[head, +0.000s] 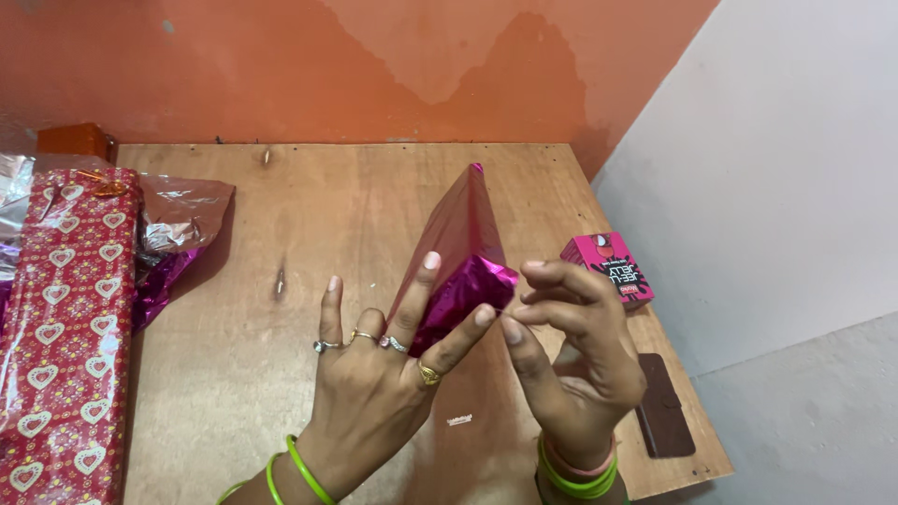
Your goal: The person wraps a long rectangular object with shiny pink wrapping paper, folding and taping the edges to secure it. They then unwrap a different long box with red heart-patterned paper, removing the paper and inner tissue to reveal the box.
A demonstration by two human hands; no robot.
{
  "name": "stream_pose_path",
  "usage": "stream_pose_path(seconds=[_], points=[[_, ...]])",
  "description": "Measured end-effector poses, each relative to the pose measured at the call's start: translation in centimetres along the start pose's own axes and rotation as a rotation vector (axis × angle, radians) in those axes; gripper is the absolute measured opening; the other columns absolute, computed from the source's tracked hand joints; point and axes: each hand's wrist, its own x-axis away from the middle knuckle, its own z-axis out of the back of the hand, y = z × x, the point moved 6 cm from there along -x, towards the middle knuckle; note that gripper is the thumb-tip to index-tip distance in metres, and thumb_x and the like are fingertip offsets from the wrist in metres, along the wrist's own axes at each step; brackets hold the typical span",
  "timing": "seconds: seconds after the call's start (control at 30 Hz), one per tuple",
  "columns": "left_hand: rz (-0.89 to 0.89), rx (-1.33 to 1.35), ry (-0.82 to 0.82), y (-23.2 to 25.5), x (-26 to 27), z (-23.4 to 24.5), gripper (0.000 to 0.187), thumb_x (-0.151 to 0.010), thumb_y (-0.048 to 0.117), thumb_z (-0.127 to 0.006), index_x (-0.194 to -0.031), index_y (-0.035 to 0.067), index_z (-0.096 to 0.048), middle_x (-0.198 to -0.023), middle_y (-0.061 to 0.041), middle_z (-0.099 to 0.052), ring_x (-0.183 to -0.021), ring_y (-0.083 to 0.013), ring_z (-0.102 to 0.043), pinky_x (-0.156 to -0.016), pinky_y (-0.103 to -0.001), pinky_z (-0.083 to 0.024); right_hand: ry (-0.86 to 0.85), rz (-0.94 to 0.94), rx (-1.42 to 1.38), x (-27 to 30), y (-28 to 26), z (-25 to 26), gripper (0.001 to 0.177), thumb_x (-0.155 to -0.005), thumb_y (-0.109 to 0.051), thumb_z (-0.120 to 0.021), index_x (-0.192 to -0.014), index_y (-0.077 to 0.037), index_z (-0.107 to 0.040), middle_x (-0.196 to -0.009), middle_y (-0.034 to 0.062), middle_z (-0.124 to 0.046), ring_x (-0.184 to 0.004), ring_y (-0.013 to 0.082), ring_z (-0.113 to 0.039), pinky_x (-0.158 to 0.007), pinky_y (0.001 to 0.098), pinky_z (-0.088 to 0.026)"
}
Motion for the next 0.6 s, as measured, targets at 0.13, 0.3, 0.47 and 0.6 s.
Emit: stream_pose_path(seconds=[0.13, 0.3, 0.47, 0.6], points=[[0.007, 0.043, -0.032, 0.4, 0.5, -0.6, 0.071, -0.09, 0.02, -0.065, -0.155, 0.039, -0.042, -0.156, -0.011, -0.05, -0.074, -0.0212, -0.058, -0.113, -0.067, -0.031, -0.031, 0.033, 0.2, -0.6, 0.1, -0.2, 0.015, -0.092, 0.004, -0.078, -0.104, 0.004, -0.069, -0.113, 0.0148, -0.068, -0.105, 0.02, -0.069, -0.089, 0.029, -0.057], [0.044, 0.071, -0.006, 0.8, 0.6, -0.7, 0.079, -0.084, 0.018, -0.066, -0.156, 0.039, -0.041, -0.15, -0.015, -0.054, -0.076, -0.0254, -0.059, -0.113, -0.067, -0.031, 0.027, -0.151, -0.144, 0.0, 2.5, 0.0, 0.013, -0.095, 0.007, -0.073, -0.107, 0.005, -0.068, -0.11, 0.0132, -0.069, -0.103, 0.0177, -0.07, -0.093, 0.0299, -0.06], [0.064, 0.064, -0.035, 0.7, 0.4, -0.9, 0.085, -0.077, 0.017, -0.068, -0.154, 0.038, -0.042, -0.138, -0.018, -0.061, -0.074, -0.0278, -0.059, -0.11, -0.068, -0.033, 0.098, -0.37, -0.485, 0.7, 5.7, 0.5, 0.012, -0.093, 0.008, -0.072, -0.104, 0.006, -0.069, -0.105, 0.0153, -0.073, -0.098, 0.0191, -0.071, -0.089, 0.0314, -0.06], [0.078, 0.086, -0.035, 0.5, 0.4, -0.9, 0.084, -0.077, 0.018, -0.069, -0.154, 0.036, -0.042, -0.134, -0.02, -0.064, -0.076, -0.03, -0.061, -0.109, -0.069, -0.033, 0.038, -0.405, -0.616, 0.7, 6.5, 1.3, 0.011, -0.092, 0.007, -0.073, -0.103, 0.006, -0.07, -0.1, 0.0134, -0.071, -0.091, 0.0195, -0.071, -0.085, 0.0336, -0.062]])
